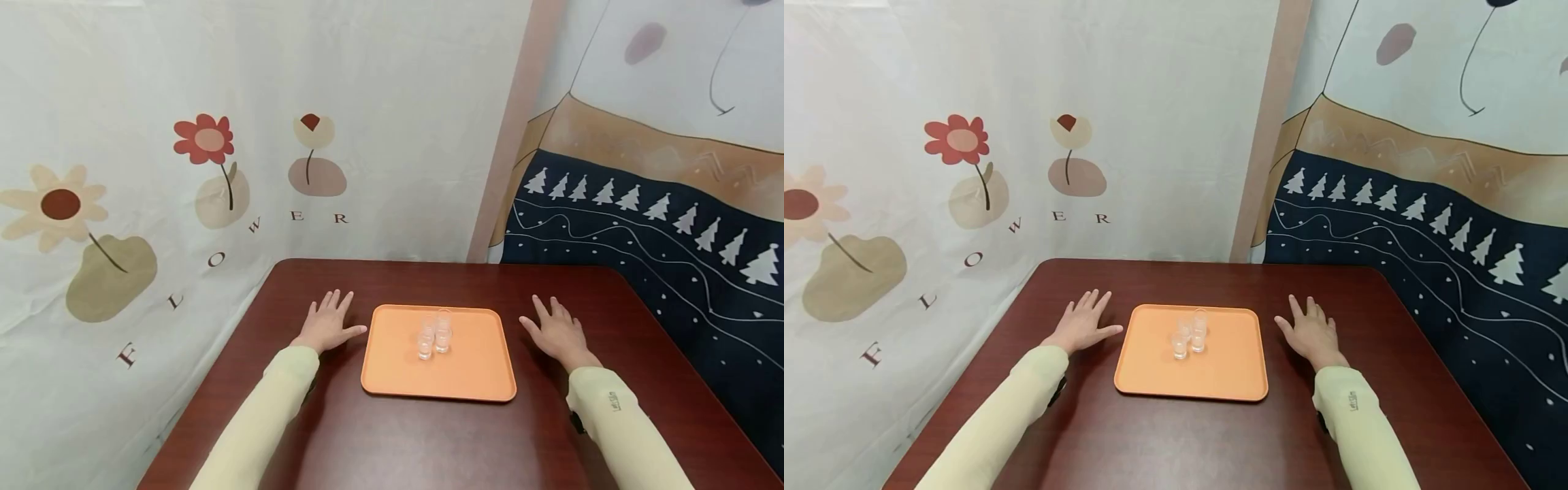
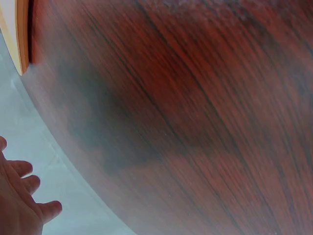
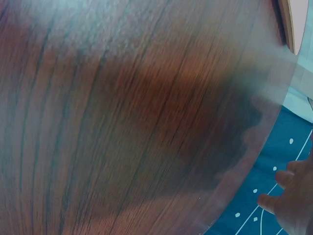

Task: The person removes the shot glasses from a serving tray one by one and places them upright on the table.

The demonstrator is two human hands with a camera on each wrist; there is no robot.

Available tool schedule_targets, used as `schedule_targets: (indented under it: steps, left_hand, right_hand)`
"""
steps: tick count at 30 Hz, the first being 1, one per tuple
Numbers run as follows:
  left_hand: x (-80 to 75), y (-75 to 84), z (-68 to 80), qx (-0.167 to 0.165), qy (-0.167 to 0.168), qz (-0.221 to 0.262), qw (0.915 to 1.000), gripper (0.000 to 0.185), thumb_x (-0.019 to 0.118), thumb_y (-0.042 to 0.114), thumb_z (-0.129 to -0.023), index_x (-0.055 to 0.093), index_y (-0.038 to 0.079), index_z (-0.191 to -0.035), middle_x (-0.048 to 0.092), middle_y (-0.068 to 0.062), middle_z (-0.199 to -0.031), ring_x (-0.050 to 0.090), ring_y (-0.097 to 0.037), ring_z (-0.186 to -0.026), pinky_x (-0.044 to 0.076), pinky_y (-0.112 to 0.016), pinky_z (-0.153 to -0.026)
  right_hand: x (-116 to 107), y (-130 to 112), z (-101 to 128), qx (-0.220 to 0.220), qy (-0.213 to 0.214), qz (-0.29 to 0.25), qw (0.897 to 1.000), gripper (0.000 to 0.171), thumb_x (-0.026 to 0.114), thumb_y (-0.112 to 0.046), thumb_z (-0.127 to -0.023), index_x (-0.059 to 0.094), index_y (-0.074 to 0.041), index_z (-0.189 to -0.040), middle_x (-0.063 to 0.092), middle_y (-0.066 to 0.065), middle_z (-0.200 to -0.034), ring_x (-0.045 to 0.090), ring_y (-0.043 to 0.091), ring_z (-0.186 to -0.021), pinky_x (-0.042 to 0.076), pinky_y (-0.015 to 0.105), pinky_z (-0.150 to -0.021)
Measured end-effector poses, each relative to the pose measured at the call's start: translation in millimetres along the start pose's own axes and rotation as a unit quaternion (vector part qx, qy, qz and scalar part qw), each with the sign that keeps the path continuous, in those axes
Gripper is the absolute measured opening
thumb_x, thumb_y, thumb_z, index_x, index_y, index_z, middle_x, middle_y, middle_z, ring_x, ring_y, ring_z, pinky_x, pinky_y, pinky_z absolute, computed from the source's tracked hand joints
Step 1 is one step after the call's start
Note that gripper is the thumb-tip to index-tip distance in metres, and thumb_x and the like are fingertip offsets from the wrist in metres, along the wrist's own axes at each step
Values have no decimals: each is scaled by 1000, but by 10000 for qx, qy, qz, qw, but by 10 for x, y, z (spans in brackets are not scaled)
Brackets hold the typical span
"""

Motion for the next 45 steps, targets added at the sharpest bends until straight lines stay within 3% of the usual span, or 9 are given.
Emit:
schedule_targets:
  steps: [7,15,28,45]
  left_hand:
    - [29,31,38,-52,-261,525,9983,93,57,62,-93,19,9,-159,22,-26,-159,18,-42,-147,17,-64,-113]
    - [37,112,22,-16,-286,965,9949,87,61,54,-94,25,8,-158,27,-24,-158,22,-40,-147,17,-62,-114]
    - [57,171,45,454,-351,1256,9904,74,64,46,-95,40,4,-151,40,-21,-152,32,-38,-143,26,-53,-114]
    - [170,183,102,443,-624,1557,9848,68,67,45,-94,46,10,-149,46,-13,-149,40,-32,-139,32,-50,-112]
  right_hand:
    - [31,-59,-47,-87,-15,-207,9997,79,39,-54,-103,20,2,-156,14,40,-153,22,60,-136,23,69,-107]
    - [25,-168,-85,-14,-64,-629,9980,80,39,-56,-103,20,1,-156,16,37,-155,21,59,-137,21,69,-108]
    - [39,-396,-91,-259,29,-807,9964,70,44,-46,-105,27,0,-155,22,33,-155,25,54,-139,23,68,-108]
    - [131,-645,-95,-548,113,-1173,9915,65,47,-43,-105,35,-1,-153,31,30,-153,34,50,-137,28,66,-107]
Point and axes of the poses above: each hand's wrist, its own z-axis away from the middle knuckle, its own x-axis out of the palm, y = z × x, the point moved 1 cm from there along -z, towards the middle knuckle
